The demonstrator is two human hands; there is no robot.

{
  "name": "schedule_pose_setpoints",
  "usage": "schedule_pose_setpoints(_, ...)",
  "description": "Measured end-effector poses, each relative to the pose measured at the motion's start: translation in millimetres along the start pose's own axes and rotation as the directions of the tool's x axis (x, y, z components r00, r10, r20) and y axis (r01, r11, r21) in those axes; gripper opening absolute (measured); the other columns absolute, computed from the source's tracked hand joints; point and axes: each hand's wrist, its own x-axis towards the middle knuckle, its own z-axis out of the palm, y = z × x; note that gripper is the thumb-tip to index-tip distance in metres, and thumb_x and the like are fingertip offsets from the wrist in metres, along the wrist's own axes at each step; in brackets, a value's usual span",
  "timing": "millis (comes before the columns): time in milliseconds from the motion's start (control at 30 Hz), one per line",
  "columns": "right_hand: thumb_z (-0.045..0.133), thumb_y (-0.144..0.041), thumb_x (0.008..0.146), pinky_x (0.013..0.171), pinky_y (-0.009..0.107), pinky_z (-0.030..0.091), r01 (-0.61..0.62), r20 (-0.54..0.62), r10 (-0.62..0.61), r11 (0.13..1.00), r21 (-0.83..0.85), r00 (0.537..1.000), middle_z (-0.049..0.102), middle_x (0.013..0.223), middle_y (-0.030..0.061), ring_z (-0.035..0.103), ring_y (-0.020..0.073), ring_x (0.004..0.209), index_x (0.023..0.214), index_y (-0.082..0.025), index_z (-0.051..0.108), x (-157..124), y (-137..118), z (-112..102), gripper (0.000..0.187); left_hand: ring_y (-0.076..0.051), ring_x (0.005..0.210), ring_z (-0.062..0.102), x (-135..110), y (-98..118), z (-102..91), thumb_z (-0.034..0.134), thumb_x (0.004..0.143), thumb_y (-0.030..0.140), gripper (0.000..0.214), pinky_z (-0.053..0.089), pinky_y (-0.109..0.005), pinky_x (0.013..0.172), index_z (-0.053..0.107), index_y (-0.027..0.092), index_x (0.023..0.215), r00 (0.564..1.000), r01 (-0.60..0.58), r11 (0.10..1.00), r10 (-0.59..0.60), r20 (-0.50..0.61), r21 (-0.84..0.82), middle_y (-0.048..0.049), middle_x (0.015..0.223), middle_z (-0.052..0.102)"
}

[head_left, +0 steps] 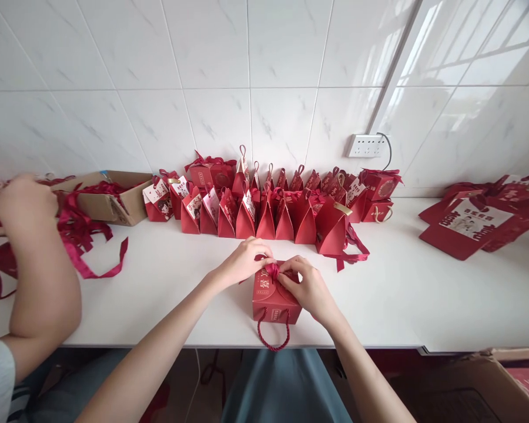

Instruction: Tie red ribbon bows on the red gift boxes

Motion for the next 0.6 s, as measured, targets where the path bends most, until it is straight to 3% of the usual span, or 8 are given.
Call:
schedule_pose_setpoints(133,0.057,-0.021,0.08,0.067,0.032,0.044,0.005,-0.021,-0.004,1.0,0.03,1.0,0.061,0.078,0.0027,0.056,0.0188,0.073,0.074,-0.022,0.061,0,2,1,0.008,-0.021,0.097,0.057,-18,8,6.1,0.064,0.079,0.02,0.002,0.042,-0.039,0.09,0.064,0.02,0.077,0.992,-0.015,0.999,0.02,-0.123,0.041,-0.0038,0.096,0.064)
schedule_pose_setpoints(267,0.055,-0.026,0.081,0.066,0.031,0.045,0.005,-0.043,-0.002,0.997,0.078,0.999,0.061,0.078,0.003,0.055,0.0182,0.071,0.074,-0.022,0.059,-1,4,2,0.008,-0.02,0.096,0.059,-29,12,12.4,0.063,0.081,0.021,0.006,0.042,-0.039,0.089,0.063,0.02,0.075,0.972,-0.042,0.989,0.073,-0.222,0.142,-0.003,0.094,0.065)
schedule_pose_setpoints(433,0.053,-0.027,0.079,0.065,0.031,0.044,0.007,-0.068,0.002,0.991,0.133,0.998,0.06,0.076,0.0023,0.053,0.0171,0.069,0.073,-0.022,0.056,-2,3,2,0.008,-0.02,0.098,0.058,-39,22,17.6,0.048,0.088,0.018,0.019,0.04,-0.04,0.093,0.066,0.02,0.082,0.97,-0.053,0.976,0.101,-0.222,0.213,-0.0036,0.099,0.066)
schedule_pose_setpoints(600,0.054,-0.028,0.08,0.067,0.031,0.044,-0.011,-0.068,0.022,0.988,0.153,0.997,0.06,0.075,0.002,0.052,0.0167,0.069,0.075,-0.021,0.056,-2,3,1,0.009,-0.023,0.106,0.057,-42,34,24.8,0.055,0.083,0.023,0.012,0.038,-0.042,0.096,0.067,0.021,0.086,0.973,0.016,0.985,0.024,-0.23,0.17,-0.0053,0.108,0.064)
